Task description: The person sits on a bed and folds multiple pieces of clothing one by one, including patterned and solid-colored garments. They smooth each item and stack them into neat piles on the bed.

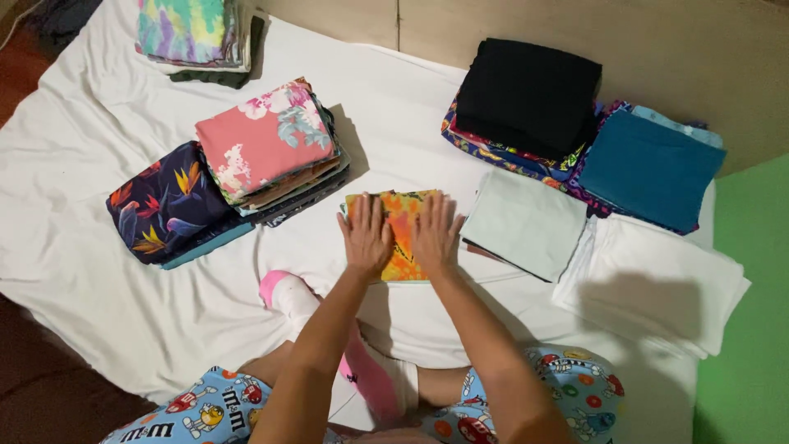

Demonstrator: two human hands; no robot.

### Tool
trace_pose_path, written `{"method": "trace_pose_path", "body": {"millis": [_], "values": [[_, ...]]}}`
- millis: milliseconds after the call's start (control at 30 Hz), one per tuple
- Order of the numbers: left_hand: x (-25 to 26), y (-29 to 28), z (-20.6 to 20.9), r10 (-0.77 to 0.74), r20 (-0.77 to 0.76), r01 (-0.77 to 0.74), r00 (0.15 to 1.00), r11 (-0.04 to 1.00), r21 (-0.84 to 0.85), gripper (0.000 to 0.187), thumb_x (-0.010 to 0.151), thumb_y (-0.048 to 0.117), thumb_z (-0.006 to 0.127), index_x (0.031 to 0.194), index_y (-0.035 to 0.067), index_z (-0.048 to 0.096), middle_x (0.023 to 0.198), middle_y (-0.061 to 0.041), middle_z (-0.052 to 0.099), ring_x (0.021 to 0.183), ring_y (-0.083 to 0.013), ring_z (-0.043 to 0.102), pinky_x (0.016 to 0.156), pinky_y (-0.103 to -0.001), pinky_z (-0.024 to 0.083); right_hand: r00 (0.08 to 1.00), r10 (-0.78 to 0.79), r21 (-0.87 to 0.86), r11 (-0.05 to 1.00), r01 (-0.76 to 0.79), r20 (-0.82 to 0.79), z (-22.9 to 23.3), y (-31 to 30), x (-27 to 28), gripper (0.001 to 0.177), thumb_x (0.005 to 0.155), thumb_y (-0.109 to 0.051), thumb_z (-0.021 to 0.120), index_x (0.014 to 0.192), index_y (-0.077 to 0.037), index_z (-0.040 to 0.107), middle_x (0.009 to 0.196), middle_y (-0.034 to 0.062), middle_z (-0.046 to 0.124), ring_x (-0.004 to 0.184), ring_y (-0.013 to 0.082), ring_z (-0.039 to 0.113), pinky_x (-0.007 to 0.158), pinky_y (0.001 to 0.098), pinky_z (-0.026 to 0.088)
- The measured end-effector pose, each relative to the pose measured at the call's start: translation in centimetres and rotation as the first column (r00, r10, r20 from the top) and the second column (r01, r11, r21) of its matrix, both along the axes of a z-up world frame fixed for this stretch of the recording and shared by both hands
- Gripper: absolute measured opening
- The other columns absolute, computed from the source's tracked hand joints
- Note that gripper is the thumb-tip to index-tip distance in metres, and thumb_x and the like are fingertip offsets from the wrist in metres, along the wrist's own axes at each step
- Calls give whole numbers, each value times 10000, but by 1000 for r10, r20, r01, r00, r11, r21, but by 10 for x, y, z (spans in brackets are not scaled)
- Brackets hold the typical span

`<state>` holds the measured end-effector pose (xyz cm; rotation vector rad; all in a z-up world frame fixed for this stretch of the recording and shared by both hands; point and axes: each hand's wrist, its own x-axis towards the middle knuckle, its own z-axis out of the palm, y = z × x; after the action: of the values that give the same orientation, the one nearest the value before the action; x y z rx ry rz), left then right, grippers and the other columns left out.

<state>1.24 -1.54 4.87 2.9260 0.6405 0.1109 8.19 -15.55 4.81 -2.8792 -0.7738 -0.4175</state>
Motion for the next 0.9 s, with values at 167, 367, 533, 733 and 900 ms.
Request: {"method": "trace_pose_path", "body": {"millis": [167, 367, 533, 733, 900], "values": [[-15, -8, -69, -211, 297, 164, 931, 971, 176, 582, 1070, 408, 266, 1637, 282, 229, 1714, -49, 174, 1579, -231, 127, 1217, -591, -15, 970, 194, 43, 981, -189, -149, -25, -5, -29, 601, 1084, -418, 341, 1627, -186, 234, 1707, 123, 154, 1560, 344, 156, 1168, 684, 180], [-37, -1, -45, -120, 65, 123, 991, 991, -51, 587, 1066, 444, 201, 1641, 341, 145, 1727, 18, 83, 1576, -235, 71, 1210, -634, 71, 986, 129, -23, 991, -132, -104, -27, -36, -37, 655, 1054, -467, 354, 1619, -147, 270, 1690, 117, 234, 1556, 309, 201, 1200, 621, 166], [-30, -7, -66, -25, 151, 17, 988, 999, 51, 599, 1085, 440, 245, 1655, 292, 135, 1727, 2, 115, 1584, -226, 75, 1208, -653, 52, 965, 242, 215, 942, -258, 99, -31, -68, -16, 515, 1045, -310, 431, 1529, -136, 449, 1613, 91, 420, 1476, 282, 382, 1071, 451, 375], [-1, -51, -60, -88, 253, 139, 963, 972, -191, 540, 1113, 464, 261, 1637, 341, 227, 1681, 17, 275, 1542, -163, 249, 1183, -513, 232, 959, 148, 81, 982, -172, 241, 0, -128, 27, 757, 816, -246, 741, 1514, -182, 456, 1590, 185, 396, 1476, 413, 328, 990, 625, 398], [38, -96, -62, -72, 165, 176, 984, 582, -794, 405, 1001, 592, 529, 1291, 365, 698, 1262, 68, 711, 1250, -149, 623, 1064, -358, 482, 984, -11, 583, 807, -97, 180, -88, -171, 95, 239, 1012, -249, 629, 1199, -167, 755, 1170, 84, 752, 1151, 300, 679, 893, 356, 562]]}}
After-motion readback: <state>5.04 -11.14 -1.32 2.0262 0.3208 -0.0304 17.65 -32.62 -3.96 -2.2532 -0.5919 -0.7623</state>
